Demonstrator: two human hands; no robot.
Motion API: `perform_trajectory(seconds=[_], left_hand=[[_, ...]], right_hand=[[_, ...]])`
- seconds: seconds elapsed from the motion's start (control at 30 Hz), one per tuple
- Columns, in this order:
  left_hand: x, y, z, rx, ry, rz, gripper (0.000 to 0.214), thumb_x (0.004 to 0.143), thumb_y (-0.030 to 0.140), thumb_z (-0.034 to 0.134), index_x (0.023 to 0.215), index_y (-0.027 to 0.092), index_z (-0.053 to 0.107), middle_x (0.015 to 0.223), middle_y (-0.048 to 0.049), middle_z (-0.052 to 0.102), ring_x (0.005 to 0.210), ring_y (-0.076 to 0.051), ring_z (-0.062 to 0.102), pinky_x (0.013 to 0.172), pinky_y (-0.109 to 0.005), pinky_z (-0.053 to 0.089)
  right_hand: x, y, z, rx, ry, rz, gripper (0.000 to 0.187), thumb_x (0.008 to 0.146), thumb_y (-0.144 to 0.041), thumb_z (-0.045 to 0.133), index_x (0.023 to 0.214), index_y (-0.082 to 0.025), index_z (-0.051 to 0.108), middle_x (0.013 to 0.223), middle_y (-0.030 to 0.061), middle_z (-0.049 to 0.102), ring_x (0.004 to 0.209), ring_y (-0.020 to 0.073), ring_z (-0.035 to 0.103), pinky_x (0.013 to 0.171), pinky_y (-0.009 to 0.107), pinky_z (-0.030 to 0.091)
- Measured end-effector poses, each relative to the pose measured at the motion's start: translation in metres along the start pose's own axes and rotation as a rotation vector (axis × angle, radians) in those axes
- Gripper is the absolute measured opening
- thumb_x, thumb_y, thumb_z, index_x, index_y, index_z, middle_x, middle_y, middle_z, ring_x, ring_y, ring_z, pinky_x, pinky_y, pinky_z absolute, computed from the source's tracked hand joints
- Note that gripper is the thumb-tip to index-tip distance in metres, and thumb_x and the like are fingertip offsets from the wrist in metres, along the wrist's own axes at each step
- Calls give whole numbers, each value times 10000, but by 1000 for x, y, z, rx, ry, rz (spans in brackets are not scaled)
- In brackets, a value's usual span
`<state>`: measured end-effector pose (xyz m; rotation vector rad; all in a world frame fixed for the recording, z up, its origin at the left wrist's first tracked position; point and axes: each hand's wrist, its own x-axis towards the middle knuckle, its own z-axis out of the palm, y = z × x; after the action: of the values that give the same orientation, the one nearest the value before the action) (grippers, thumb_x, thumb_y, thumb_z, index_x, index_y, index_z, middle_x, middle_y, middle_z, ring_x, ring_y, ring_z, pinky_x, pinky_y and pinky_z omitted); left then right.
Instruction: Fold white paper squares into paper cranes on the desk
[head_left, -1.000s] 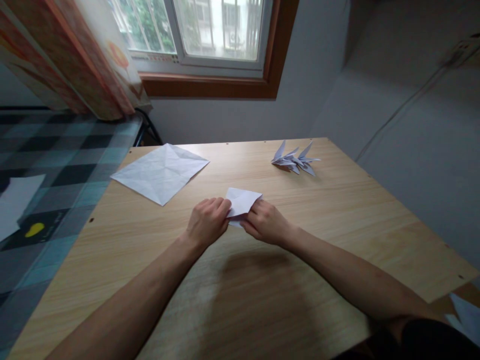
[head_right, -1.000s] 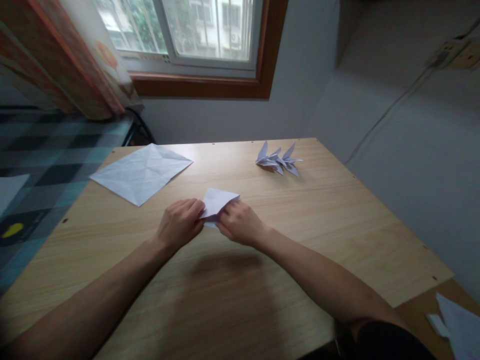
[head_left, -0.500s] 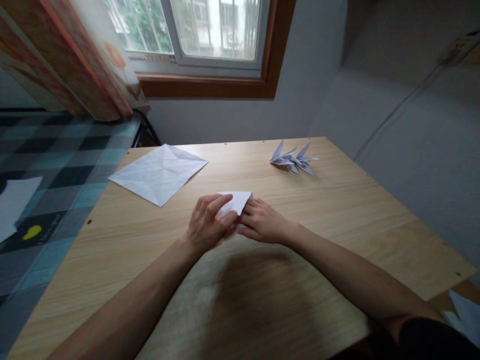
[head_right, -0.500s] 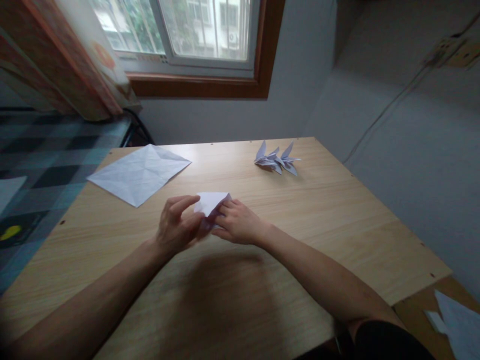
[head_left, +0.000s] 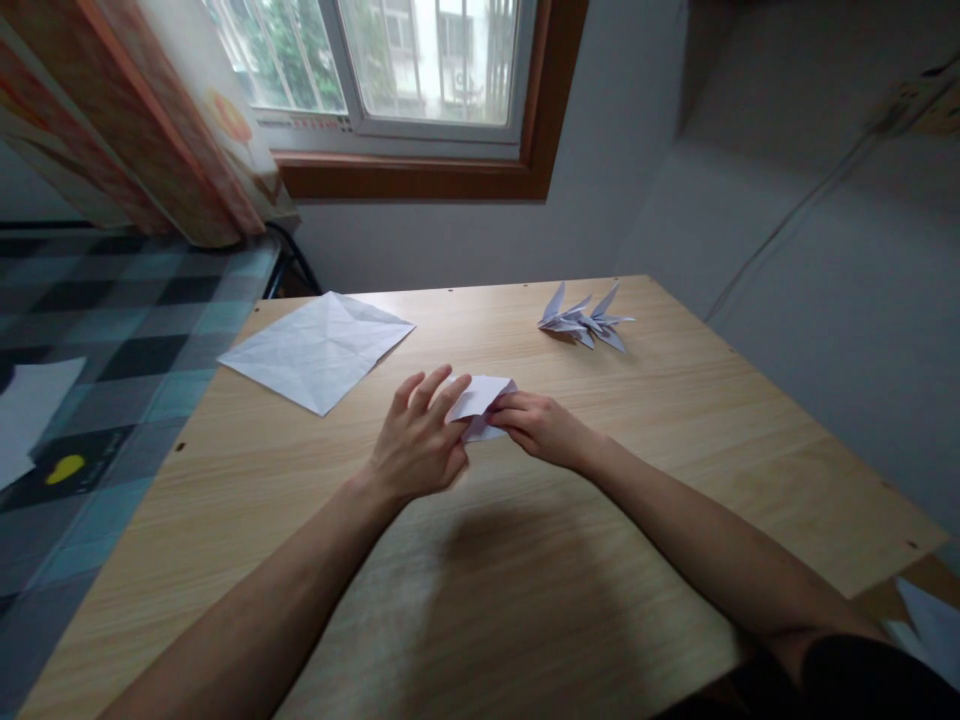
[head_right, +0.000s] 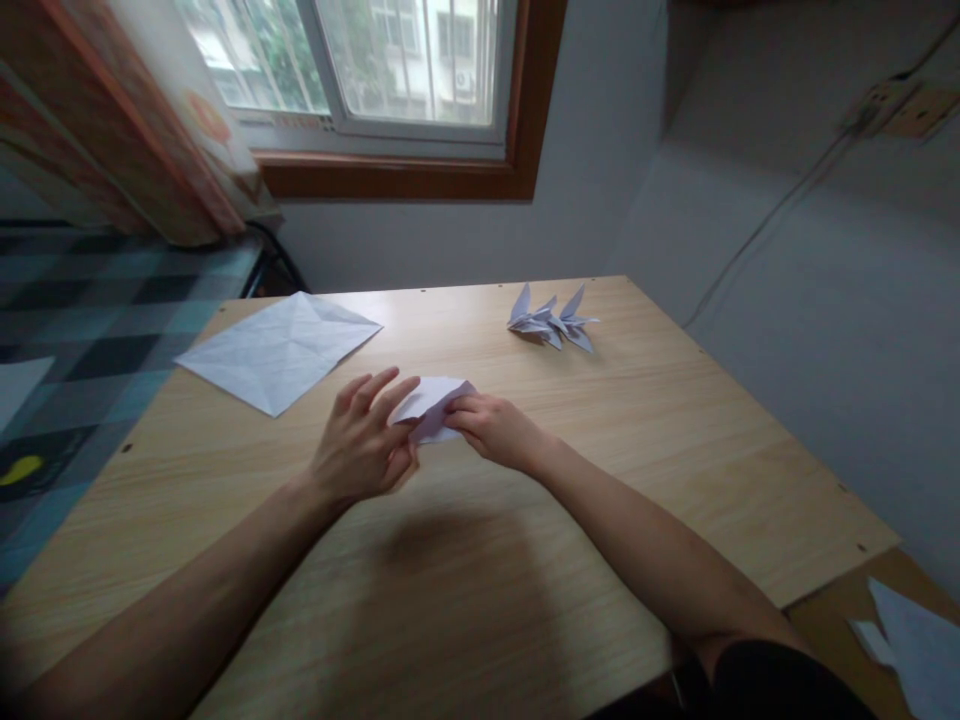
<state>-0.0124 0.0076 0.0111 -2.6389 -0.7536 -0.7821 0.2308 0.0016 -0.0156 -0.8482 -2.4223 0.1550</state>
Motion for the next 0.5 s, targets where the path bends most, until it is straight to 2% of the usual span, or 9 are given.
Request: perform_trajectory(seconds=[0.1, 0.17, 0.4, 0.5], left_hand=[[2, 1, -1, 21, -98, 5, 257, 755, 241, 641, 1002, 231, 711, 1430, -102, 538, 1387, -361, 413, 1132, -581, 332], [2, -1, 0, 45, -119, -17, 248, 766, 220, 640, 1005, 228, 710, 1430, -108, 537, 1380, -357, 424, 1132, -581, 342], [2, -6, 5, 32, -65, -29, 86, 869, 254, 620, 869, 213, 696, 1347, -111, 594, 1330, -330, 479, 1082, -544, 423], [2, -6, 6, 47, -45, 7, 110, 895, 258, 616, 833, 205, 690, 1314, -108, 609, 1302, -310, 499, 1066, -506, 444]], right_hand=[[-2, 4, -1, 82, 35, 41, 247, 885, -43, 505, 1003, -148, 695, 1103, 133, 718, 1044, 224, 673, 947, 397, 556], [-3, 6, -1, 127, 43, 57, 271, 855, -21, 501, 1002, -151, 689, 1088, 123, 721, 1028, 218, 676, 936, 387, 557], [-2, 0, -3, 212, 49, 73, 328, 776, 8, 475, 957, -166, 687, 1028, 90, 731, 974, 203, 679, 900, 345, 543], [-1, -6, -5, 213, 24, 103, 259, 805, -64, 529, 998, -156, 674, 984, 88, 732, 896, 204, 673, 841, 333, 538]])
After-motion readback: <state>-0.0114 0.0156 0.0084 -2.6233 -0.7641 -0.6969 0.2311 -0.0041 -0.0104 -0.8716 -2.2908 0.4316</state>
